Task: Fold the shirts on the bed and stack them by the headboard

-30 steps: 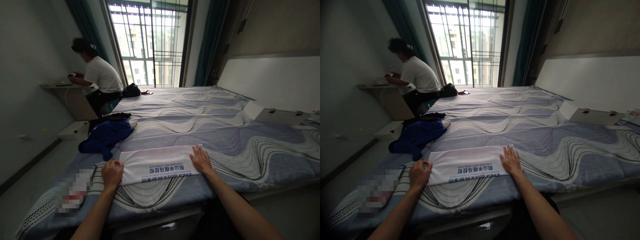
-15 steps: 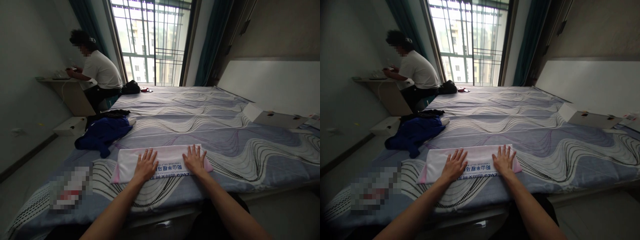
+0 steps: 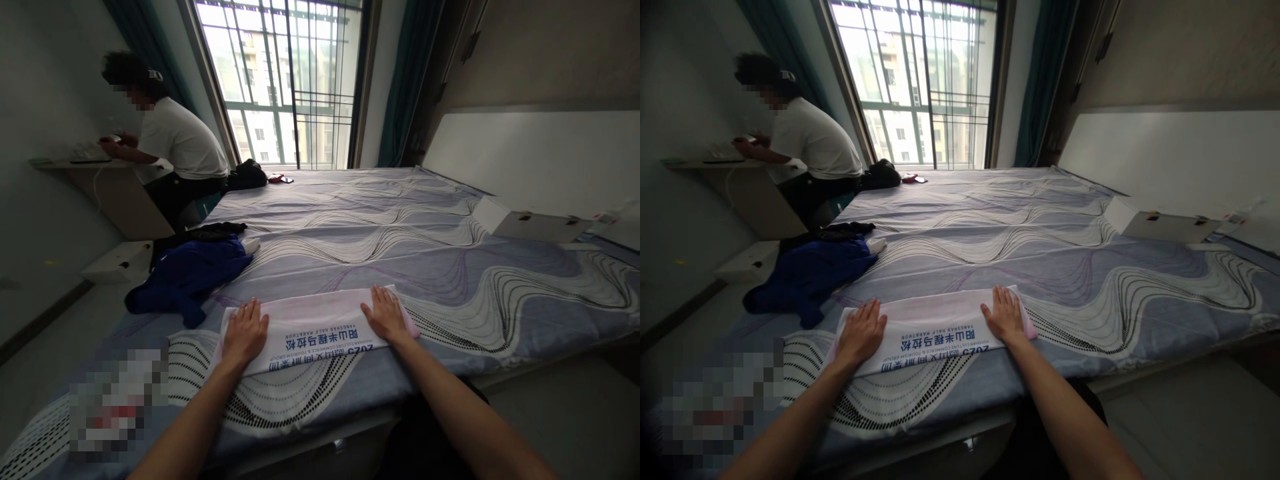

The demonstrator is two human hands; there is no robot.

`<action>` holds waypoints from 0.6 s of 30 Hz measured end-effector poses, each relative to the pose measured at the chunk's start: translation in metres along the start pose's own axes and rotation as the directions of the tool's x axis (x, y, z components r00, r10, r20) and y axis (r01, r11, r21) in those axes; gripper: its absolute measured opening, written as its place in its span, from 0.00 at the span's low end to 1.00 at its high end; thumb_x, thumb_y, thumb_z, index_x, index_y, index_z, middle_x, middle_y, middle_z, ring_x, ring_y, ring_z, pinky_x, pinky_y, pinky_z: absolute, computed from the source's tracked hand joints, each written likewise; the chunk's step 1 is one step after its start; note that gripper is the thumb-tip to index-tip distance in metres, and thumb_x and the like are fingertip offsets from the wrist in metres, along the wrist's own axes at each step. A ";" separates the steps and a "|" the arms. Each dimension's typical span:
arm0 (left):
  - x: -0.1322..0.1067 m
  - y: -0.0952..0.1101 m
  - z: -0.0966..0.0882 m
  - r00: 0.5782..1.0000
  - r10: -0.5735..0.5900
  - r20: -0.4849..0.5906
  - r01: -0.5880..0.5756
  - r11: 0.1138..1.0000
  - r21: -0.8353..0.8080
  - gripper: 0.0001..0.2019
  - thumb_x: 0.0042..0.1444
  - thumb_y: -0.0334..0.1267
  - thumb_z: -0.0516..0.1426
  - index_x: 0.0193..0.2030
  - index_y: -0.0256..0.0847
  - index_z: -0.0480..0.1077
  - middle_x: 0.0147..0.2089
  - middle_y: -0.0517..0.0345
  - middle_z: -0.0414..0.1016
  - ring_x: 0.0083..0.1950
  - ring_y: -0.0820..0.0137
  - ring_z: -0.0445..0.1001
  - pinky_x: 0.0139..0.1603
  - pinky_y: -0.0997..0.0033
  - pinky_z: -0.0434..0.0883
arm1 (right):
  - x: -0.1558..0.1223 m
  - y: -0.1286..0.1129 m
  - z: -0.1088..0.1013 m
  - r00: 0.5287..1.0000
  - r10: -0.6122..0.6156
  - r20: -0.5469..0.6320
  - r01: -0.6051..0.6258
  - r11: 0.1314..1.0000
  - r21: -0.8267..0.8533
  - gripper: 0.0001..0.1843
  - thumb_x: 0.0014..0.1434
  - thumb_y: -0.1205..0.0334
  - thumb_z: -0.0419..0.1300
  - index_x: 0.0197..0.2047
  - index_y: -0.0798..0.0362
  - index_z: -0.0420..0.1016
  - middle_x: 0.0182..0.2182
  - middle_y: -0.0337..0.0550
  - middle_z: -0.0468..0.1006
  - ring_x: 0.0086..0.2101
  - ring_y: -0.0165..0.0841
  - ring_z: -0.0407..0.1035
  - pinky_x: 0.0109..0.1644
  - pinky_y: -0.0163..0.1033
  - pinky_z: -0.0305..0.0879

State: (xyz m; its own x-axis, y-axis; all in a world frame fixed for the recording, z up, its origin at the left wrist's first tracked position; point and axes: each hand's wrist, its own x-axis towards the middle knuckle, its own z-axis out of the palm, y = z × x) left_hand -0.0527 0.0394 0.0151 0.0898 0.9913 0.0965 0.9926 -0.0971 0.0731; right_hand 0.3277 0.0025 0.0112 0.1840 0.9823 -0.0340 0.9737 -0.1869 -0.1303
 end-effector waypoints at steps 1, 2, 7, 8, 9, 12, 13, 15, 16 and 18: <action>0.002 -0.008 0.000 1.000 0.006 0.003 -0.006 1.000 0.011 0.33 0.68 0.46 0.36 0.73 0.30 0.54 0.76 0.46 0.53 0.76 0.52 0.50 0.74 0.48 0.49 | 0.001 0.010 0.000 0.999 0.032 -0.001 -0.032 0.999 -0.017 0.39 0.71 0.44 0.37 0.76 0.58 0.42 0.75 0.47 0.41 0.72 0.40 0.34 0.73 0.52 0.28; 0.003 -0.014 0.000 1.000 0.015 0.002 -0.015 1.000 0.021 0.33 0.68 0.47 0.36 0.73 0.30 0.54 0.76 0.46 0.53 0.76 0.52 0.50 0.74 0.49 0.49 | 0.001 0.019 0.000 0.999 0.054 -0.001 -0.054 0.998 -0.027 0.39 0.71 0.44 0.36 0.77 0.58 0.41 0.75 0.46 0.41 0.72 0.39 0.33 0.73 0.53 0.29; 0.003 -0.017 0.001 1.000 0.007 -0.013 -0.007 1.000 0.027 0.34 0.67 0.49 0.37 0.74 0.32 0.54 0.76 0.46 0.53 0.76 0.52 0.50 0.74 0.50 0.49 | -0.001 0.032 0.004 0.996 0.085 -0.006 -0.085 0.996 -0.024 0.39 0.71 0.44 0.36 0.77 0.56 0.40 0.75 0.45 0.39 0.72 0.38 0.31 0.73 0.53 0.30; 0.002 -0.016 0.000 1.000 -0.005 -0.009 0.005 1.000 0.025 0.34 0.67 0.49 0.37 0.74 0.32 0.53 0.76 0.46 0.53 0.76 0.52 0.50 0.74 0.49 0.48 | -0.001 0.032 0.004 0.996 0.087 -0.008 -0.087 0.996 -0.021 0.38 0.71 0.44 0.35 0.77 0.56 0.41 0.75 0.44 0.39 0.72 0.38 0.32 0.73 0.53 0.30; 0.001 -0.015 -0.001 1.000 -0.022 -0.003 0.022 1.000 0.022 0.34 0.67 0.50 0.37 0.74 0.33 0.53 0.76 0.46 0.52 0.76 0.52 0.49 0.74 0.48 0.48 | -0.001 0.031 0.004 0.996 0.088 -0.009 -0.088 0.996 -0.018 0.38 0.71 0.44 0.35 0.77 0.56 0.41 0.75 0.44 0.39 0.72 0.38 0.32 0.73 0.53 0.30; -0.003 -0.017 -0.005 0.996 -0.089 0.017 0.089 0.996 0.006 0.34 0.67 0.51 0.36 0.74 0.35 0.52 0.77 0.48 0.49 0.77 0.52 0.48 0.73 0.43 0.48 | 0.000 0.031 0.005 0.996 0.088 -0.012 -0.088 0.996 -0.009 0.38 0.71 0.43 0.35 0.77 0.56 0.41 0.75 0.43 0.40 0.72 0.37 0.32 0.73 0.53 0.30; -0.005 -0.020 -0.006 0.994 -0.107 0.016 0.107 0.994 0.002 0.35 0.67 0.52 0.36 0.75 0.36 0.52 0.77 0.49 0.49 0.77 0.51 0.47 0.73 0.42 0.49 | 0.001 0.031 0.005 0.996 0.087 -0.014 -0.087 0.996 -0.005 0.38 0.71 0.43 0.35 0.76 0.56 0.42 0.75 0.43 0.40 0.72 0.37 0.32 0.73 0.53 0.30; -0.009 -0.027 -0.008 0.992 -0.128 0.002 0.128 0.992 -0.002 0.35 0.67 0.53 0.36 0.74 0.37 0.52 0.77 0.48 0.50 0.76 0.50 0.48 0.72 0.41 0.50 | 0.001 0.032 0.005 0.995 0.099 -0.028 -0.099 0.995 0.003 0.39 0.70 0.43 0.36 0.76 0.56 0.42 0.75 0.43 0.41 0.72 0.38 0.33 0.73 0.53 0.31; -0.011 -0.030 -0.009 0.991 -0.136 -0.005 0.136 0.991 -0.003 0.35 0.67 0.53 0.36 0.74 0.38 0.53 0.77 0.48 0.51 0.76 0.50 0.48 0.72 0.41 0.51 | 0.001 0.033 0.006 0.993 0.115 -0.038 -0.115 0.993 0.008 0.39 0.70 0.43 0.36 0.76 0.56 0.42 0.75 0.43 0.41 0.72 0.39 0.34 0.73 0.52 0.31; -0.014 -0.037 -0.010 0.989 -0.151 -0.006 0.151 0.989 -0.006 0.34 0.67 0.53 0.36 0.75 0.39 0.53 0.77 0.48 0.51 0.76 0.50 0.49 0.72 0.42 0.51 | 0.000 0.032 0.006 0.987 0.153 -0.051 -0.152 0.988 0.017 0.39 0.70 0.43 0.36 0.76 0.57 0.42 0.75 0.44 0.41 0.72 0.40 0.35 0.73 0.52 0.31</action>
State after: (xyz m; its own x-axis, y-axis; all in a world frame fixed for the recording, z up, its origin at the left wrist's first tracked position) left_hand -0.0911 0.0280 0.0206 -0.0614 0.9941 0.0898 0.9942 0.0529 0.0933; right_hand 0.3581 -0.0032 0.0010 0.3374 0.9414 -0.0033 0.9318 -0.3344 -0.1409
